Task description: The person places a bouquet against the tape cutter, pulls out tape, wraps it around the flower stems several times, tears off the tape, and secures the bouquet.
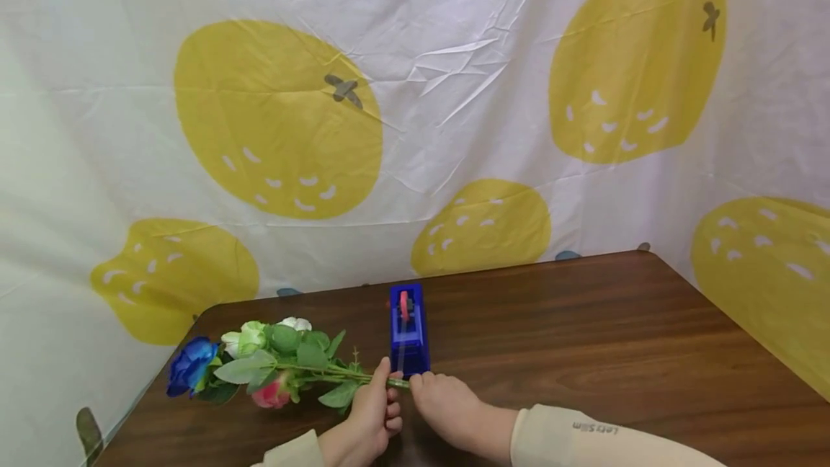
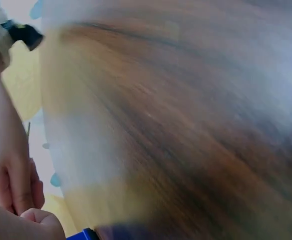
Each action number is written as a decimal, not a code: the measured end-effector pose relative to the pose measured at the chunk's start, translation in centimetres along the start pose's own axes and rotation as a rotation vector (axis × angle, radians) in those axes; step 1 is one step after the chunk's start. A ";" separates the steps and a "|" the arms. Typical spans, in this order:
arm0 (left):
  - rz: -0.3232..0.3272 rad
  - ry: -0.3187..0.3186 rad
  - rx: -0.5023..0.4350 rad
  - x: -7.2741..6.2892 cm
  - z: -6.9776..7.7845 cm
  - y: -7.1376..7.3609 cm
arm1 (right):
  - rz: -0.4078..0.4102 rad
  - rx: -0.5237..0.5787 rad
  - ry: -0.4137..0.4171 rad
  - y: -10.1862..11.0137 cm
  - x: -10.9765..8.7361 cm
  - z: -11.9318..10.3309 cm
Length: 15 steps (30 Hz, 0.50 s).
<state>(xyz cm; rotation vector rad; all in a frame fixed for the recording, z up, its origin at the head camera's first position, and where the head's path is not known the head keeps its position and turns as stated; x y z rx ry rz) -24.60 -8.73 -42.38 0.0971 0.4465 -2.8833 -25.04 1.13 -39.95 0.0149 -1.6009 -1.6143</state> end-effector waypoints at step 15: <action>0.006 -0.004 -0.087 1.2 -0.7 0.3 | 0.247 -0.165 0.010 0.0 0.1 -0.3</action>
Point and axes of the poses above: each hand's wrist, its own x-axis towards the middle knuckle, its own y-axis out of the back of the hand, z = x × y, the point moved 5 cm from there along x, towards the middle knuckle, and after that the axes turned 15 degrees about -y, right-handed, at the moved point
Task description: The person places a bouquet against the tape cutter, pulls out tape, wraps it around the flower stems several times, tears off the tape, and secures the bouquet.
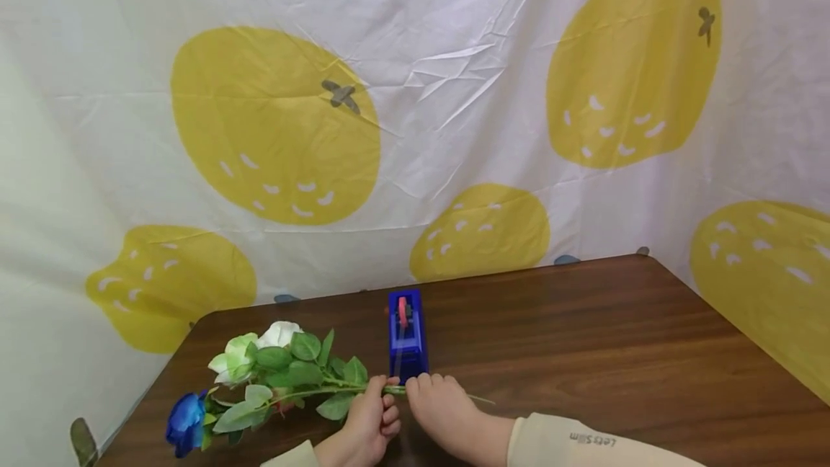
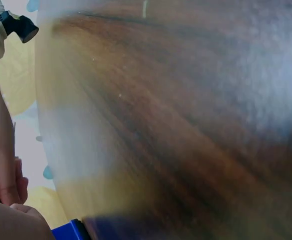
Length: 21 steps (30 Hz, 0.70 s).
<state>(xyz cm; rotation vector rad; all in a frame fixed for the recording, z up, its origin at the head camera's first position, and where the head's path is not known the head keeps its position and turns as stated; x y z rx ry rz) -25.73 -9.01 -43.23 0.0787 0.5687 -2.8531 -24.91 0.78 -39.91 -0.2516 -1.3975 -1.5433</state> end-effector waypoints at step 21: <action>-0.179 -0.089 0.013 0.3 0.9 0.2 | -1.518 1.521 -0.464 -3.6 1.7 3.1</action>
Point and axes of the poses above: each hand's wrist, its own x-axis towards the middle knuckle, its own y-axis out of the back of the hand, z = x × y, the point moved 5 cm from there along x, towards the middle knuckle, and after that the axes turned 15 degrees about -y, right-handed, at the moved point
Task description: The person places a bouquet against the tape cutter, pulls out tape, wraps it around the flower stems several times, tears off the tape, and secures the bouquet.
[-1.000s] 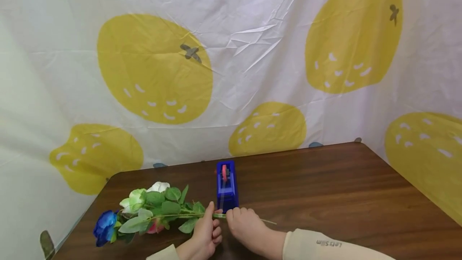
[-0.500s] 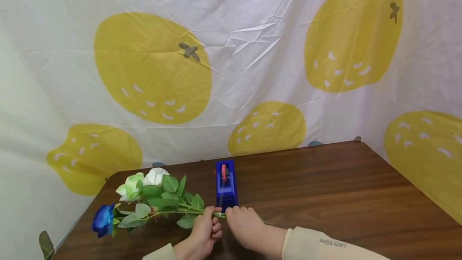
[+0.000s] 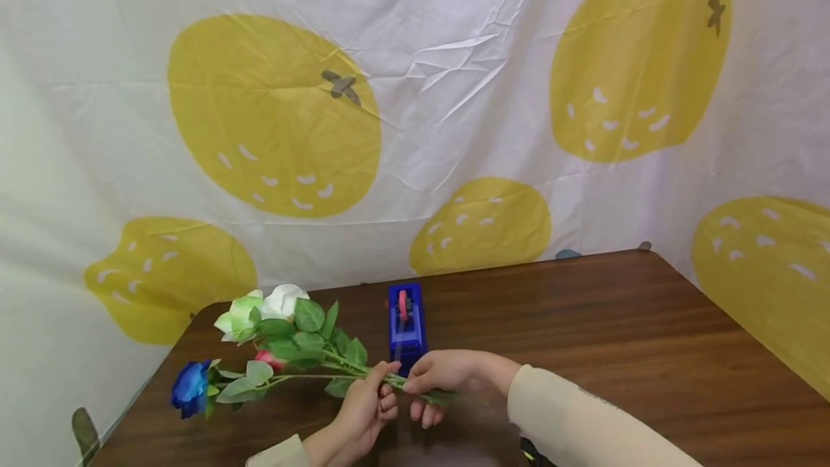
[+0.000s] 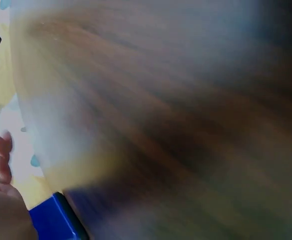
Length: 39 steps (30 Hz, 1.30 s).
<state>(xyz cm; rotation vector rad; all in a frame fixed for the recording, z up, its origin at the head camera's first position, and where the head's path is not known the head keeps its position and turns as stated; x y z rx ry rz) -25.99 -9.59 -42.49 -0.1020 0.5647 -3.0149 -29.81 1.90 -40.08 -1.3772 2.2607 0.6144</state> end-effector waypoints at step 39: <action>0.031 0.125 -0.022 -0.7 -0.4 0.0 | 0.574 -0.556 0.419 -1.5 -0.2 0.6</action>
Point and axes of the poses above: each hand's wrist, its own x-axis towards the middle knuckle, its own y-axis out of the back of the hand, z = x × y, the point moved 5 cm from there along x, towards the middle knuckle, and after that the axes turned 15 degrees about -y, right-handed, at the moved point
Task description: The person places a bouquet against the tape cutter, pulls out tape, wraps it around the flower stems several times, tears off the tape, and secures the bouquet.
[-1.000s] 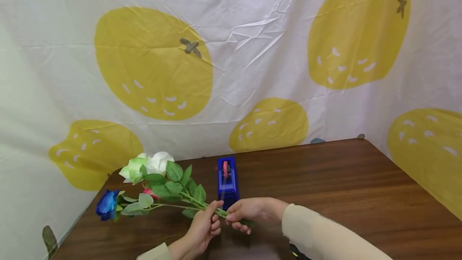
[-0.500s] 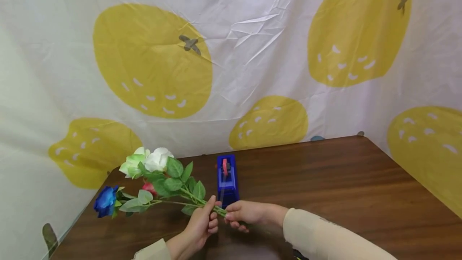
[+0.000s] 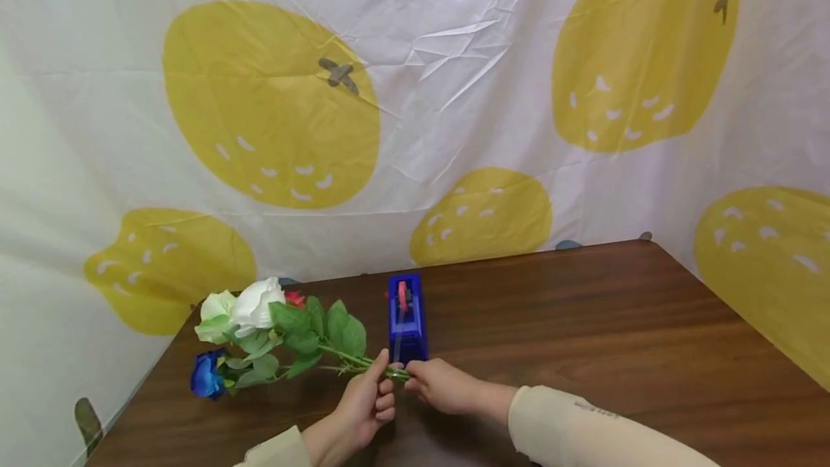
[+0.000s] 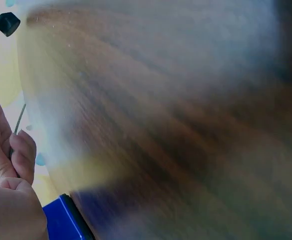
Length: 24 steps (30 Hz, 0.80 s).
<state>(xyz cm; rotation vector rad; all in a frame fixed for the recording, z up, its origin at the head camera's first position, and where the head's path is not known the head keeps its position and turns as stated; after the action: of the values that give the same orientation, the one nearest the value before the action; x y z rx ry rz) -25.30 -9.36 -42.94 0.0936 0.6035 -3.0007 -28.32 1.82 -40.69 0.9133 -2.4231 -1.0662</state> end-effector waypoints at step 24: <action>0.084 -0.012 0.005 0.7 0.8 -0.3 | 0.539 -0.702 0.069 -0.4 -1.1 -1.6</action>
<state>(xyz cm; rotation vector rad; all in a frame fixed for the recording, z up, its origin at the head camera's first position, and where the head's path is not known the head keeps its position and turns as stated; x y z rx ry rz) -26.02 -9.49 -42.13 0.0992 0.5762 -2.9203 -26.49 1.49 -40.00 0.0581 -1.8332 -1.4582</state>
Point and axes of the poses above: each hand's wrist, its own x-axis towards the middle knuckle, its own y-axis out of the back of the hand, z = x × y, the point moved 5 cm from there along x, towards the middle knuckle, and after that the axes turned 15 degrees about -y, right-handed, at the moved point
